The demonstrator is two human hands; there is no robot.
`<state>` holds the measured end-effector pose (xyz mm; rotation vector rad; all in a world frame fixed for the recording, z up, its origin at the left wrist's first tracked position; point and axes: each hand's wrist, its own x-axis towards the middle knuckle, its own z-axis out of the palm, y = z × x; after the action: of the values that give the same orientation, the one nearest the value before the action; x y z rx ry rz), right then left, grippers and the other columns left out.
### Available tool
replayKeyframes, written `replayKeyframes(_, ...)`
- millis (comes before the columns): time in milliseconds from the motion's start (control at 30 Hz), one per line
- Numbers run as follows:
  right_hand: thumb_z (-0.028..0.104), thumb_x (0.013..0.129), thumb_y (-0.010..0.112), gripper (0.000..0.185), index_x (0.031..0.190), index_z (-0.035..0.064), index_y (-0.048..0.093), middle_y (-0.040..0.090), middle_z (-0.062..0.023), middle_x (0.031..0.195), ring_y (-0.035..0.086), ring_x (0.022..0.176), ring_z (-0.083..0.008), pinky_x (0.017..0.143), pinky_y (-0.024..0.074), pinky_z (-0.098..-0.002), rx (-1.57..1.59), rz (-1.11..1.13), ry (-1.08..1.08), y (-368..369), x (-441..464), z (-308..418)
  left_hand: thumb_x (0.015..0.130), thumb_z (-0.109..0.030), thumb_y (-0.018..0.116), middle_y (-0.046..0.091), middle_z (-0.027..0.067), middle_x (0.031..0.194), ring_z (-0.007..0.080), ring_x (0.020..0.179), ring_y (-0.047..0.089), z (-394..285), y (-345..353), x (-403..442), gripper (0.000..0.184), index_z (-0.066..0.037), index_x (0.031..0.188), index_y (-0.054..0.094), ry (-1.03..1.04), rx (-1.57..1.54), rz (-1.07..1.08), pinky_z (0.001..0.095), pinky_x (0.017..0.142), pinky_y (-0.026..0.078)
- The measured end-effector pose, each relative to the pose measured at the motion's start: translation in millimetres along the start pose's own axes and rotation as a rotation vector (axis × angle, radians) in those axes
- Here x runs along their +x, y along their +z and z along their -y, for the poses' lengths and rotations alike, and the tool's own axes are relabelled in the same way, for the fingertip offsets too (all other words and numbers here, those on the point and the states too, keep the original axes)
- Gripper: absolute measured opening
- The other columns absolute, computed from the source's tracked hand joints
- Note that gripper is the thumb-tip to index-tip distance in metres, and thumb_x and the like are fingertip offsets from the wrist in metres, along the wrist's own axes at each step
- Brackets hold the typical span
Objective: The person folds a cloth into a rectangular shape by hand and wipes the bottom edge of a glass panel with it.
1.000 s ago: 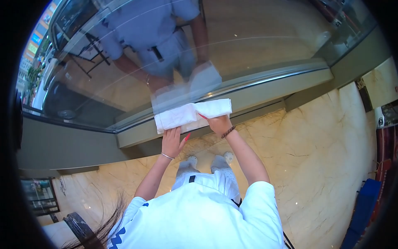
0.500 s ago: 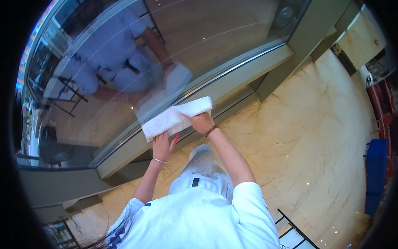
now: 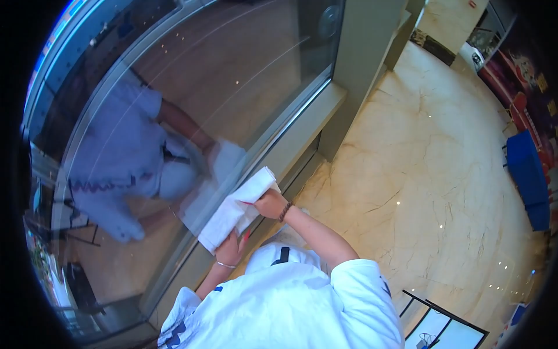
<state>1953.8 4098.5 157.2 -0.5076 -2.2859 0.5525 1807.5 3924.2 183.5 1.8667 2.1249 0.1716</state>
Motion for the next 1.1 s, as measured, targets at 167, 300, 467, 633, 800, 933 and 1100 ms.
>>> replayKeyframes(167, 0.006, 0.076, 0.050, 0.034, 0.109, 0.0106, 0.059, 0.059, -0.0128, 0.107, 0.058, 0.095, -0.0276, 0.085, 0.0457, -0.0364, -0.004, 0.097, 0.048, -30, -2, -44, 0.084, -0.035, 0.050, 0.021, 0.0283, 0.137, 0.0381, 0.130, 0.015, -19, 6, 52, 0.071, 0.008, 0.132, 0.020, 0.187, -0.110, 0.089, 0.0416, 0.107, 0.010)
replayKeyframes(300, 0.005, 0.075, 0.049, 0.034, 0.106, 0.0106, 0.060, 0.060, -0.0124, 0.105, 0.059, 0.094, -0.0273, 0.083, 0.0469, -0.0358, -0.002, -0.003, 0.087, -47, -11, -75, 0.083, -0.028, 0.054, 0.025, 0.0284, 0.134, 0.0400, 0.128, 0.020, -55, 3, 99, 0.069, 0.008, 0.132, 0.022, 0.237, -0.208, 0.115, 0.0411, 0.106, 0.013)
replayKeyframes(467, 0.004, 0.074, 0.049, 0.034, 0.106, 0.0108, 0.060, 0.060, -0.0123, 0.104, 0.060, 0.091, -0.0268, 0.082, 0.0476, -0.0354, 0.018, -0.046, 0.083, -61, -18, -92, 0.082, -0.027, 0.054, 0.026, 0.0282, 0.134, 0.0392, 0.128, 0.020, -68, 11, 113, 0.069, 0.007, 0.132, 0.022, 0.243, -0.192, 0.121, 0.0402, 0.106, 0.013)
replayKeyframes(633, 0.004, 0.072, 0.050, 0.035, 0.105, 0.0100, 0.060, 0.061, -0.0129, 0.100, 0.061, 0.088, -0.0271, 0.082, 0.0478, -0.0356, -0.016, -0.045, -0.013, -91, -26, -119, 0.083, -0.029, 0.052, 0.023, 0.0268, 0.136, 0.0369, 0.130, 0.016, -110, 17, 123, 0.069, 0.006, 0.134, 0.019, 0.171, -0.256, 0.155, 0.0385, 0.107, 0.011)
replayKeyframes(800, 0.005, 0.073, 0.051, 0.026, 0.096, 0.0061, 0.064, 0.062, -0.0135, 0.094, 0.061, 0.084, -0.0274, 0.078, 0.0482, -0.0364, -0.036, -0.104, 0.010, -137, -32, -163, 0.082, -0.026, 0.053, 0.025, 0.0276, 0.134, 0.0382, 0.129, 0.019, -149, 36, 172, 0.068, 0.007, 0.132, 0.021, 0.247, -0.218, 0.107, 0.0395, 0.107, 0.012)
replayKeyframes(933, 0.007, 0.074, 0.052, 0.026, 0.098, 0.0069, 0.064, 0.063, -0.0131, 0.093, 0.061, 0.082, -0.0284, 0.077, 0.0484, -0.0378, -0.060, -0.132, 0.015, -167, -35, -212, 0.081, -0.025, 0.054, 0.025, 0.0277, 0.134, 0.0384, 0.129, 0.019, -194, 39, 213, 0.070, 0.007, 0.133, 0.020, 0.271, -0.210, 0.077, 0.0395, 0.107, 0.012)
replayKeyframes(1100, 0.010, 0.074, 0.054, 0.023, 0.095, 0.0053, 0.064, 0.063, -0.0140, 0.091, 0.060, 0.082, -0.0288, 0.075, 0.0481, -0.0391, -0.048, -0.096, -0.036, -192, -25, -256, 0.081, -0.025, 0.055, 0.031, 0.0279, 0.130, 0.0404, 0.125, 0.025, -229, 35, 248, 0.065, 0.007, 0.130, 0.026, 0.281, -0.136, -0.023, 0.0417, 0.105, 0.017)
